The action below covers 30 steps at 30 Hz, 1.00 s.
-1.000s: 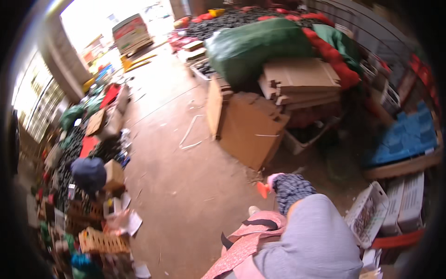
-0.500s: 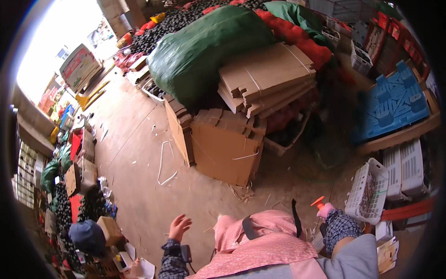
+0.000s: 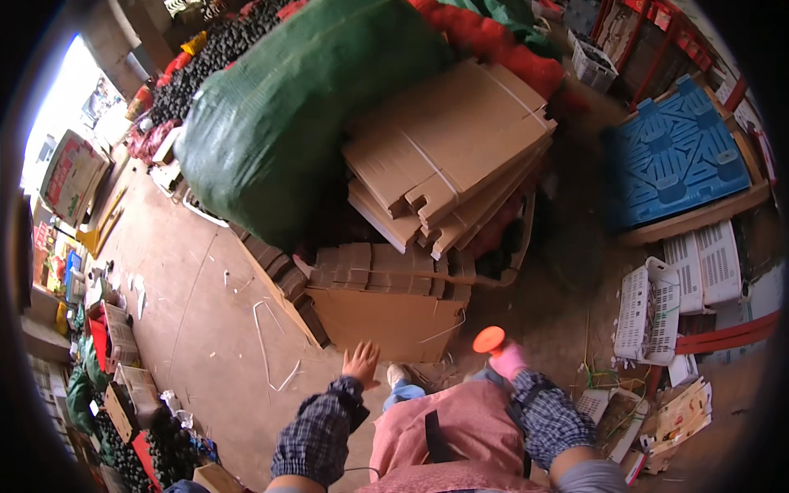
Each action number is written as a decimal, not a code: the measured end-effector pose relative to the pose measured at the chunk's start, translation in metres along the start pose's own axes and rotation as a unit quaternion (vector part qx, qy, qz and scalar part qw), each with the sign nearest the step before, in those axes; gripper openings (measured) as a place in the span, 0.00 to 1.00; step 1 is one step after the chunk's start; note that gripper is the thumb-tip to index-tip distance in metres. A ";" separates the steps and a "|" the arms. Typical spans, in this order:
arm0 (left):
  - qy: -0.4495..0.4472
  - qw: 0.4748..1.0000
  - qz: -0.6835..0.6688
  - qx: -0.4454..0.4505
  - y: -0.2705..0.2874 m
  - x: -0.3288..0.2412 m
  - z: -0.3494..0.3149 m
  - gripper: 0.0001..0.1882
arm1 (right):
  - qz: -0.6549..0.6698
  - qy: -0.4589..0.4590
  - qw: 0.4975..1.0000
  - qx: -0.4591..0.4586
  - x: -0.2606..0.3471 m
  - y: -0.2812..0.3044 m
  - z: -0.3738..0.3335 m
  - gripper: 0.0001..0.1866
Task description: Assembling and reinforcing cardboard produce boxes using a manual stitching tool.
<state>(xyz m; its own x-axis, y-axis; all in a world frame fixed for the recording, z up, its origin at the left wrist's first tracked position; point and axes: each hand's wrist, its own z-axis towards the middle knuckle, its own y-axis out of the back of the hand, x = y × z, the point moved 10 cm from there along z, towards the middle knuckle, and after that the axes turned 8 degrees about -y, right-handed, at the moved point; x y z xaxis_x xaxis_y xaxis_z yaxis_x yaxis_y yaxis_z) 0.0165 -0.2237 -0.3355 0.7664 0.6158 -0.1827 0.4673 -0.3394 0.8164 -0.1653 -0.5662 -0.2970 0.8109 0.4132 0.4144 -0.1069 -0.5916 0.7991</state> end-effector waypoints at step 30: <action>-0.140 0.977 0.028 -0.159 0.121 0.001 0.165 0.33 | -0.374 0.375 0.761 0.374 -0.001 -0.181 0.083 0.15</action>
<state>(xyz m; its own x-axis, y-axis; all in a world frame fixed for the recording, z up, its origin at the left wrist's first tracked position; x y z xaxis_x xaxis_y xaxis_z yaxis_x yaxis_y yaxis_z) 0.1462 -0.3811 -0.3272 0.8982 0.3689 -0.2390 0.2947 -0.1022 0.9501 -0.0987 -0.5164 -0.4783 -0.1029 0.9411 0.3220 0.8088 -0.1093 0.5779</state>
